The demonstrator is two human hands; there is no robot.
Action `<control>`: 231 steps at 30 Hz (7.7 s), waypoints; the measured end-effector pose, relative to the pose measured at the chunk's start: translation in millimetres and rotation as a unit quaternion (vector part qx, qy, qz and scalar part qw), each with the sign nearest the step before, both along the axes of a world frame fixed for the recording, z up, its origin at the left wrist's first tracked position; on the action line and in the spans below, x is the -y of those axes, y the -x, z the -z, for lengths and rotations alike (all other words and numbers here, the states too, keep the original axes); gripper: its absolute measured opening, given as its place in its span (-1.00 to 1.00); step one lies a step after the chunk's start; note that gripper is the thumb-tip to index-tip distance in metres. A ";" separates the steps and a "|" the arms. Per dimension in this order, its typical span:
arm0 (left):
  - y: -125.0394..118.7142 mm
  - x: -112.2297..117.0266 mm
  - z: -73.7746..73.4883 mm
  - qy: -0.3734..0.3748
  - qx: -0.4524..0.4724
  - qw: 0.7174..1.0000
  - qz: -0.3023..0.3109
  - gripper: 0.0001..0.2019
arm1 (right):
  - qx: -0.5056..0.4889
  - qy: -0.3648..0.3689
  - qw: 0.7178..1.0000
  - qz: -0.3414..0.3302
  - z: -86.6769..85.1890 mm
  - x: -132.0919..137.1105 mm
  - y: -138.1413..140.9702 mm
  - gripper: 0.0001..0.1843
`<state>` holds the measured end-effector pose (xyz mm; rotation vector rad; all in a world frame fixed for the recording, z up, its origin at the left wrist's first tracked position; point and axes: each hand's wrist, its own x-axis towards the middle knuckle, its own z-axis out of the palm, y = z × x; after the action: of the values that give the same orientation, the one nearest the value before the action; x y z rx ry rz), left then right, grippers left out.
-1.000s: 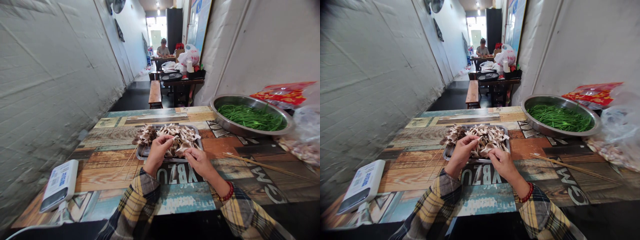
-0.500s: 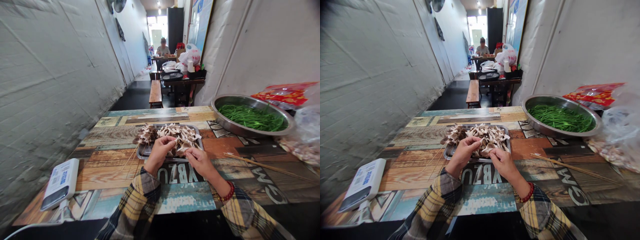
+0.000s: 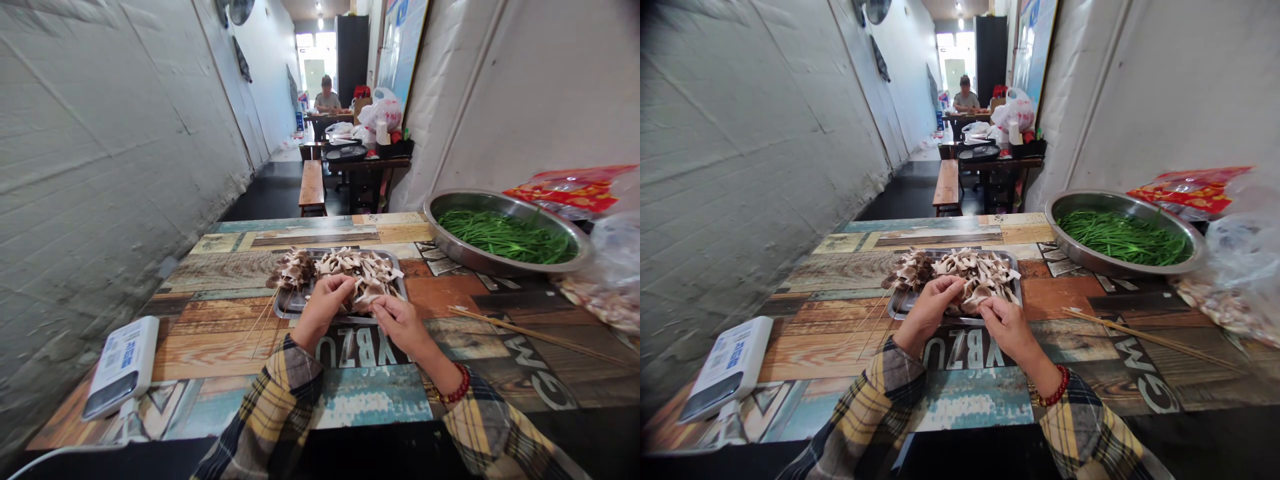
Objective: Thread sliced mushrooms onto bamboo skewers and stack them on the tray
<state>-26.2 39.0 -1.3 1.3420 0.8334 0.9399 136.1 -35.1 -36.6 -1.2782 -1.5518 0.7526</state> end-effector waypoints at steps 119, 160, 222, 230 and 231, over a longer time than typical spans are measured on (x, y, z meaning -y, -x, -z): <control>-4.3 2.1 1.5 0.010 0.024 0.995 -0.101 -0.84 | 0.047 -0.019 0.998 0.031 -4.4 -0.6 4.0 -0.75; -15.6 12.0 -4.3 0.017 -0.007 1.000 0.006 -0.73 | 0.034 -0.050 0.996 0.059 -5.5 -0.6 3.7 -0.74; 11.2 -6.1 -5.2 0.046 0.085 0.994 -0.056 -0.73 | 0.104 -0.065 0.992 0.020 -5.4 0.1 1.9 -0.75; 11.1 -7.0 -2.9 0.040 0.085 0.994 -0.056 -0.74 | 0.110 -0.062 0.992 0.028 -4.8 -0.1 1.9 -0.75; 11.3 -7.1 -2.4 0.035 0.079 0.995 -0.056 -0.75 | 0.111 -0.061 0.992 0.028 -4.5 -0.2 1.8 -0.75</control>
<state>-37.5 46.0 1.2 1.1544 0.8189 1.0807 134.3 -34.8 -32.0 -1.3444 -1.7034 0.4846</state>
